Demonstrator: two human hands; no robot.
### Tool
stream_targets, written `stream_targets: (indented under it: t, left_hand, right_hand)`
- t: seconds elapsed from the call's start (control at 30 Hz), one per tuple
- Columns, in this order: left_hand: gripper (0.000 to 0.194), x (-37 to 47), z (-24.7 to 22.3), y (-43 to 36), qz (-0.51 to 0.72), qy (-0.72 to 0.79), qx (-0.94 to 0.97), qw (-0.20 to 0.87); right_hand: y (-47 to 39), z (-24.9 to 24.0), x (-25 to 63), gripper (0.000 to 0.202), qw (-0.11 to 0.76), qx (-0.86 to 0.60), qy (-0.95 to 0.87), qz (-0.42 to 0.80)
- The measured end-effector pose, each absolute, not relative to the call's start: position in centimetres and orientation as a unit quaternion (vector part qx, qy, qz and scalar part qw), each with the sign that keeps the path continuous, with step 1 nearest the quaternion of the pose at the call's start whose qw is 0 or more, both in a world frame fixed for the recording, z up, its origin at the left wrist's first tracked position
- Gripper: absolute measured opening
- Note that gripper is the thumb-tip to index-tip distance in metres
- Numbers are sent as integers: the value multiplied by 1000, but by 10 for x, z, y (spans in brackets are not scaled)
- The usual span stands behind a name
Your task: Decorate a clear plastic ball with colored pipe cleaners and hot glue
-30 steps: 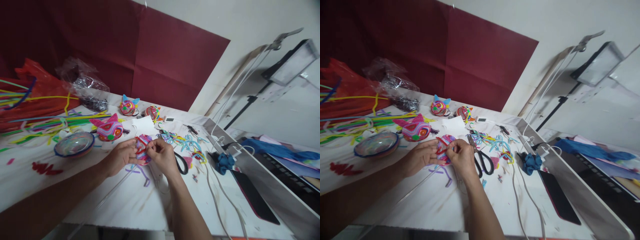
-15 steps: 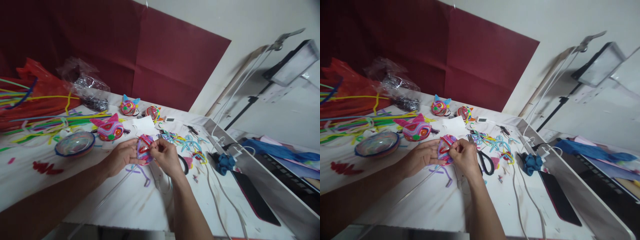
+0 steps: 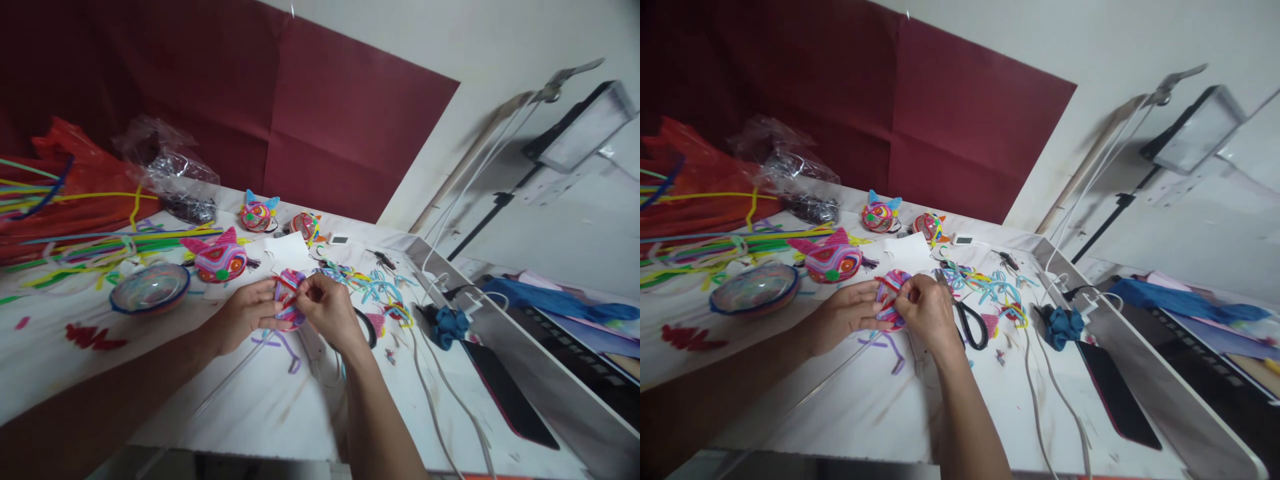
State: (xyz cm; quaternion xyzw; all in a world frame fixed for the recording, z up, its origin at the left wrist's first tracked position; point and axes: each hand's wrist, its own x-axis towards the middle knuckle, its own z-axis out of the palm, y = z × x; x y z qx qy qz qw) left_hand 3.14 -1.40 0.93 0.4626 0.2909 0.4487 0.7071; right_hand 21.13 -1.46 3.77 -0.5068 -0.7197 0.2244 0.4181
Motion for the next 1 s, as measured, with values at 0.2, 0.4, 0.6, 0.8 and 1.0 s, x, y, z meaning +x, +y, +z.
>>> stream_targets:
  t: [0.2, 0.4, 0.6, 0.8, 1.0]
  left_hand:
    - [31, 34, 12, -15, 463, 306, 457, 695]
    - [31, 34, 11, -16, 457, 305, 455, 701]
    - [42, 32, 11, -15, 450, 285, 445, 720]
    - [40, 31, 8, -13, 452, 317, 468, 690]
    - [32, 27, 8, -9, 454, 320, 466, 689]
  right_hand:
    - [-14, 37, 211, 7, 418, -502, -722, 227]
    - [-16, 37, 210, 6, 421, -500, -717, 243]
    - [-13, 35, 216, 3, 468, -465, -670, 339]
    - [-17, 53, 224, 12, 502, -447, -615, 412]
    - [-23, 73, 236, 19, 482, -426, -635, 427]
